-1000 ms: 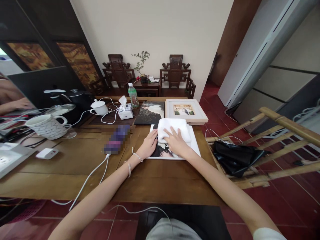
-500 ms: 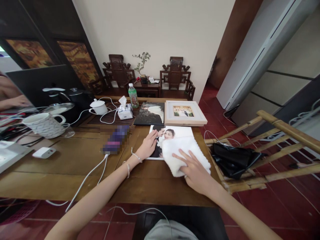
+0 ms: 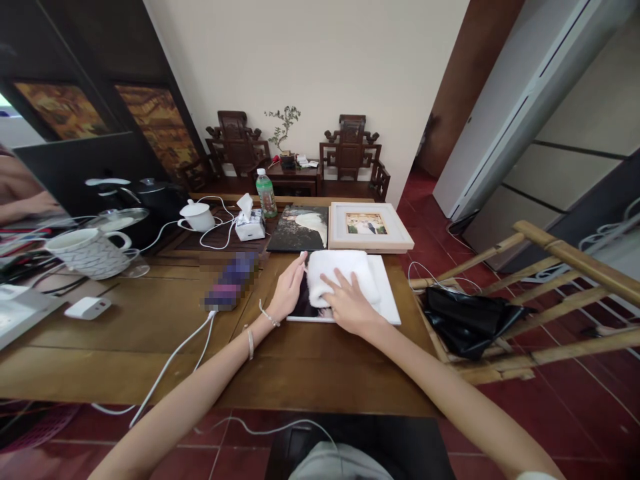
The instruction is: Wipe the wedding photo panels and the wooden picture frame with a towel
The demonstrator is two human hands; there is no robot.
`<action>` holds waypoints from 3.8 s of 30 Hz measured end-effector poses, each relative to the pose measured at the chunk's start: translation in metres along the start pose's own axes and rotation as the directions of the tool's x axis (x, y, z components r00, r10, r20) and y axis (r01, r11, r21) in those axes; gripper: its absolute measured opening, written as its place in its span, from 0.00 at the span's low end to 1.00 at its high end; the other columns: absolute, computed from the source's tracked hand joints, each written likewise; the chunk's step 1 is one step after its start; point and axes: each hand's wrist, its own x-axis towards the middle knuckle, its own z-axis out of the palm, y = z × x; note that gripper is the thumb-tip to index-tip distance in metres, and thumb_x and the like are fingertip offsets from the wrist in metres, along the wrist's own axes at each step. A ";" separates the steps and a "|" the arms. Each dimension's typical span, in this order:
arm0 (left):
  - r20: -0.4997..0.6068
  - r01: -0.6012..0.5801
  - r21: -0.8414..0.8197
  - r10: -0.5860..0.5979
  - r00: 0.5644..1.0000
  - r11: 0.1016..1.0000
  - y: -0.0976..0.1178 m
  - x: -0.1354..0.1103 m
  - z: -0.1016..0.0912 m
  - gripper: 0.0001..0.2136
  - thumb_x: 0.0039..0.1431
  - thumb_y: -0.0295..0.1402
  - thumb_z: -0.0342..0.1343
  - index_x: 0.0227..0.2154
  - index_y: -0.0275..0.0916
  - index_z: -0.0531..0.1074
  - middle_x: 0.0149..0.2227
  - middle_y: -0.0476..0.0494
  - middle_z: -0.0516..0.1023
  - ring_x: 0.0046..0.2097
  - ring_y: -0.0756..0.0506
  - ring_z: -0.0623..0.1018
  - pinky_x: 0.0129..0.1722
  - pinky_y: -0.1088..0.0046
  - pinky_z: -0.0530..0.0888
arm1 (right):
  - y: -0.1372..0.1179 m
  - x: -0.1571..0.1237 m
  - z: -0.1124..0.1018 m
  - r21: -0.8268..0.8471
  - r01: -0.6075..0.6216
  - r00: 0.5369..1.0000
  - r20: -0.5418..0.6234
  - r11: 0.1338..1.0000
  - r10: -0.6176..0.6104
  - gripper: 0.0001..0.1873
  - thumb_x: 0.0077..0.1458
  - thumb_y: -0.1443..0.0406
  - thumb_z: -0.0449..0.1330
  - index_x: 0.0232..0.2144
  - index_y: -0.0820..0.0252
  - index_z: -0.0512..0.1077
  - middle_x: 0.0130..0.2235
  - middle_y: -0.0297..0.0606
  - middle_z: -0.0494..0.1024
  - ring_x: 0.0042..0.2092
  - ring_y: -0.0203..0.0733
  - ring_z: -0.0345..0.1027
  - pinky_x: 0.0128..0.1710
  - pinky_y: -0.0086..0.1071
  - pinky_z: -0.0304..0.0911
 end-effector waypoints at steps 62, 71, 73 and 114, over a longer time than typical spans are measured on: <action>0.276 -0.199 0.316 0.111 0.955 0.928 -0.013 -0.004 0.009 0.20 0.65 0.32 0.43 0.56 0.33 0.66 0.62 0.33 0.64 0.65 0.39 0.61 0.65 0.57 0.58 | 0.028 -0.106 -0.009 0.133 -0.049 0.979 -0.188 0.990 0.074 0.21 0.41 0.77 0.50 0.35 0.64 0.77 0.54 0.55 0.72 0.59 0.52 0.61 0.61 0.50 0.52; 0.293 -0.186 0.328 0.087 0.952 0.926 -0.006 -0.004 0.007 0.20 0.65 0.33 0.42 0.56 0.33 0.66 0.62 0.33 0.63 0.65 0.40 0.60 0.65 0.58 0.57 | 0.071 -0.027 -0.025 0.084 -0.185 0.968 -0.157 0.979 0.197 0.23 0.44 0.75 0.48 0.39 0.63 0.76 0.40 0.47 0.77 0.43 0.48 0.70 0.45 0.37 0.62; 0.289 -0.188 0.322 0.092 0.953 0.928 -0.005 -0.004 0.007 0.19 0.65 0.33 0.42 0.56 0.35 0.66 0.62 0.34 0.64 0.65 0.40 0.60 0.65 0.56 0.58 | 0.073 -0.024 -0.023 0.086 -0.188 0.965 -0.167 0.978 0.200 0.22 0.44 0.75 0.48 0.39 0.63 0.76 0.41 0.47 0.77 0.44 0.48 0.70 0.46 0.37 0.62; 0.291 -0.197 0.320 0.102 0.951 0.927 -0.009 -0.004 0.009 0.20 0.65 0.33 0.42 0.57 0.34 0.65 0.62 0.34 0.64 0.65 0.40 0.60 0.65 0.55 0.57 | 0.015 -0.094 0.005 0.052 0.024 0.983 -0.182 0.998 -0.014 0.20 0.43 0.80 0.49 0.32 0.63 0.76 0.62 0.47 0.65 0.65 0.58 0.49 0.62 0.62 0.43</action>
